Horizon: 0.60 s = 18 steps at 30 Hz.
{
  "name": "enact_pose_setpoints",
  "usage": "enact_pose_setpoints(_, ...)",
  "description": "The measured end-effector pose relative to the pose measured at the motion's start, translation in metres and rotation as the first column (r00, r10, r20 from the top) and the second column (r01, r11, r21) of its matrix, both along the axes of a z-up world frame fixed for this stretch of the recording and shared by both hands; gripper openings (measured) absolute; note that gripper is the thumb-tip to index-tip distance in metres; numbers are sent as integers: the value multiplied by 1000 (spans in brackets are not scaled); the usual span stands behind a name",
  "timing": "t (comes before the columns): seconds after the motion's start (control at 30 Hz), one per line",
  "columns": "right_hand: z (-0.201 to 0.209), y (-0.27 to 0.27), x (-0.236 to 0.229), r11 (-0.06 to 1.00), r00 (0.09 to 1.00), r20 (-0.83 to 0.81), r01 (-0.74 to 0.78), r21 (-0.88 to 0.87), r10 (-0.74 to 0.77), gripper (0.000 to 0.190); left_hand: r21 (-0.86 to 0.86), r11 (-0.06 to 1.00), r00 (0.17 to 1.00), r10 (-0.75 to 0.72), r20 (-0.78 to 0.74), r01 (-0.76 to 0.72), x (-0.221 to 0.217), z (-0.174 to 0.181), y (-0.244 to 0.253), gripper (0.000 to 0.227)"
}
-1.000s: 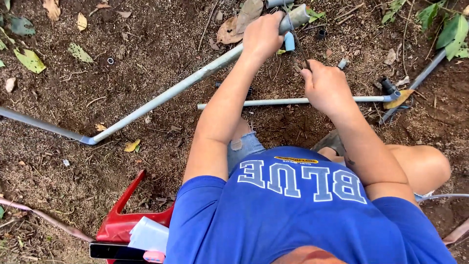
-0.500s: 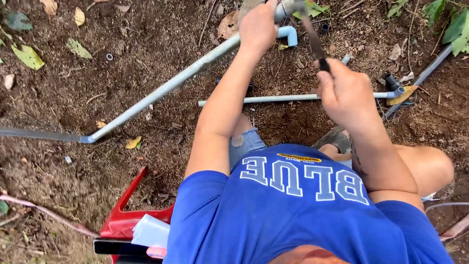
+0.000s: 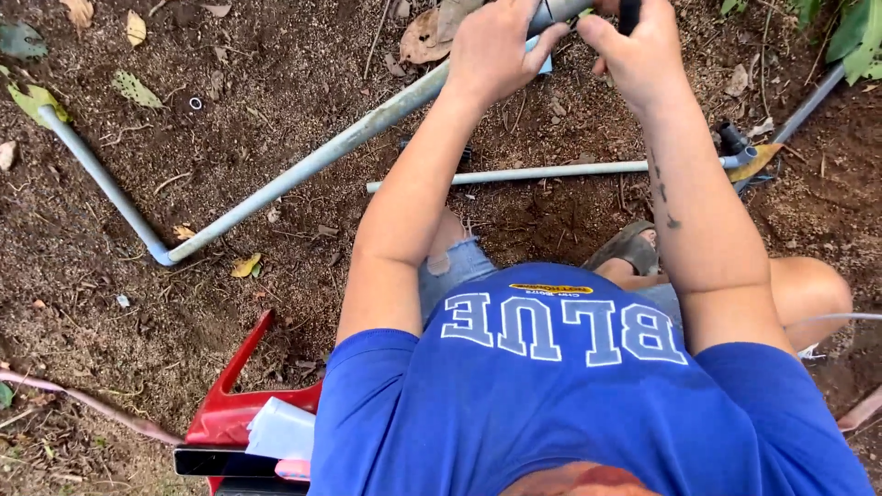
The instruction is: Cutting a PVC pipe using a bare hacksaw blade while sitting outdoors.
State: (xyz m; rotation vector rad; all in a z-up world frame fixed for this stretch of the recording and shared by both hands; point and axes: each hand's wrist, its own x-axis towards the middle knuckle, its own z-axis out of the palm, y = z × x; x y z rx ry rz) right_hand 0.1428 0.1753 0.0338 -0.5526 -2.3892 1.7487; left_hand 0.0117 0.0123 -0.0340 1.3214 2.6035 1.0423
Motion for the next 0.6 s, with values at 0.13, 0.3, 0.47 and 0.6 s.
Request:
enact_pose_setpoints(0.13, -30, 3, -17, 997, 995, 77, 71, -29, -69, 23, 143, 990, 998, -26, 66, 16, -7, 0, -3, 48)
enact_pose_setpoints(0.3, -7, -8, -19, 987, 978, 190, 113, -118, -90, 23, 153, 973, 942, 116, 315, -171, -17, -25, 4, 38)
enact_pose_setpoints(0.47, 28, -27, -20, 994, 944, 314, 109, -14, -99, 26, 161, 897, 906, 385, 175, -412, -21, -58, 9, 42)
enact_pose_setpoints(0.6, 13, -22, -19, 989, 945, 303, 139, -39, -121, 27, -176, 877, 893, 447, -46, -447, -3, 6, 3, 70)
